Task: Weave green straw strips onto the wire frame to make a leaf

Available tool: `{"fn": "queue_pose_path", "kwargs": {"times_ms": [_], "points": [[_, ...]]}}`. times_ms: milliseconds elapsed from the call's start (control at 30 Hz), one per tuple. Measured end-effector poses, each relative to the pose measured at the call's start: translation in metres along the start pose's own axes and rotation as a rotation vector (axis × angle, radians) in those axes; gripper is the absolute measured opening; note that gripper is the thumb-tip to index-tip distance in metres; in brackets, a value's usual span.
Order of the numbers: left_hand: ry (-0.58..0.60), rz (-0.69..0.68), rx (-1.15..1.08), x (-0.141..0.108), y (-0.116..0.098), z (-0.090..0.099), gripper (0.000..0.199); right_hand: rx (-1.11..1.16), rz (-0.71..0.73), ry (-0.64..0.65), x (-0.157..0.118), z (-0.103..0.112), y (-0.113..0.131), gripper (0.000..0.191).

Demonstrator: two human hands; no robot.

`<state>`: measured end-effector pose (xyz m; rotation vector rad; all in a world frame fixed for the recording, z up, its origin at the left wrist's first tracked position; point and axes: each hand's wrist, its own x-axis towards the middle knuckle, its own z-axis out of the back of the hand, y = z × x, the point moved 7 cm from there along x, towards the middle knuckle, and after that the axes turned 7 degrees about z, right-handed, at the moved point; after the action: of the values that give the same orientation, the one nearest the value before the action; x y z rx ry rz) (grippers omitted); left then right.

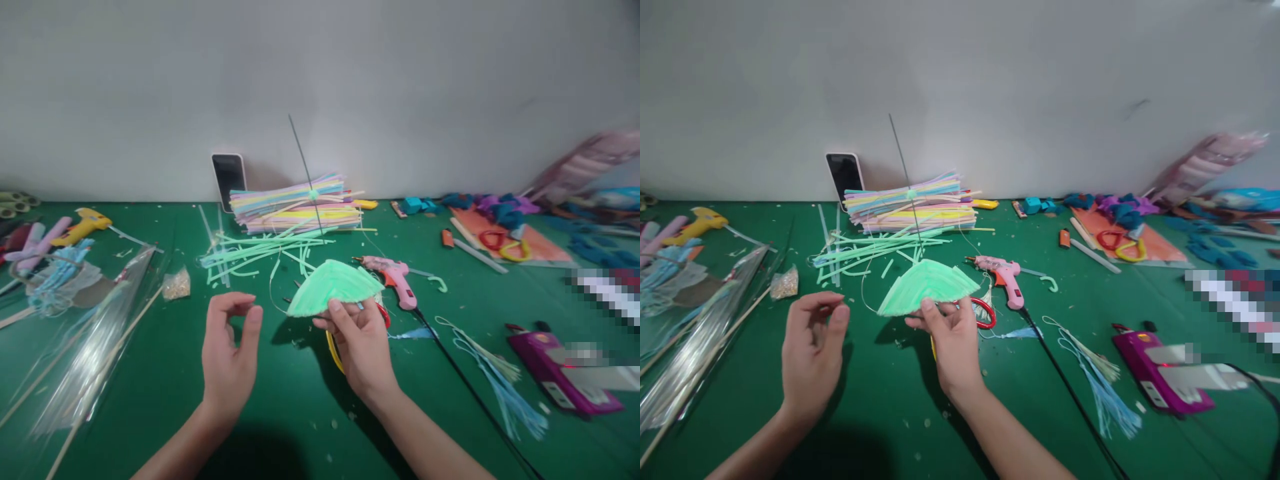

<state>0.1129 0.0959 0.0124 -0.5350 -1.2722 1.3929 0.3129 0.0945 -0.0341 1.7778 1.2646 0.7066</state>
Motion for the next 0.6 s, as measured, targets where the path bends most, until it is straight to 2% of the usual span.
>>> {"fn": "queue_pose_path", "kwargs": {"times_ms": [67, 133, 200, 233, 333, 433, 500, 600], "points": [[0.15, 0.265, -0.143, 0.0, 0.017, -0.011, 0.016, 0.043, -0.013, 0.006, 0.0, -0.001, 0.001, 0.035], [0.352, 0.476, -0.34, -0.006, 0.028, -0.028, 0.023, 0.063, -0.031, 0.031, -0.001, -0.003, 0.001, 0.033], [0.509, 0.6, -0.556, -0.012, 0.03, -0.042, 0.03, 0.053, -0.045, 0.084, -0.003, -0.007, 0.001, 0.03], [0.55, 0.618, -0.65, -0.013, 0.028, -0.045, 0.032, 0.04, -0.046, 0.115, -0.004, -0.008, 0.0, 0.029], [0.54, 0.6, -0.868, -0.01, 0.021, -0.047, 0.038, -0.006, -0.025, 0.166, -0.007, -0.011, 0.0, 0.028], [0.514, 0.667, -1.013, -0.009, 0.017, -0.047, 0.048, -0.051, 0.007, 0.14, -0.008, -0.01, 0.001, 0.027], [0.516, 0.666, -0.993, -0.009, 0.016, -0.045, 0.046, -0.064, 0.015, 0.136, -0.009, -0.01, 0.001, 0.03], [0.506, 0.642, -0.818, -0.012, 0.02, -0.041, 0.027, -0.059, -0.005, 0.144, -0.01, -0.012, -0.001, 0.035]]}}
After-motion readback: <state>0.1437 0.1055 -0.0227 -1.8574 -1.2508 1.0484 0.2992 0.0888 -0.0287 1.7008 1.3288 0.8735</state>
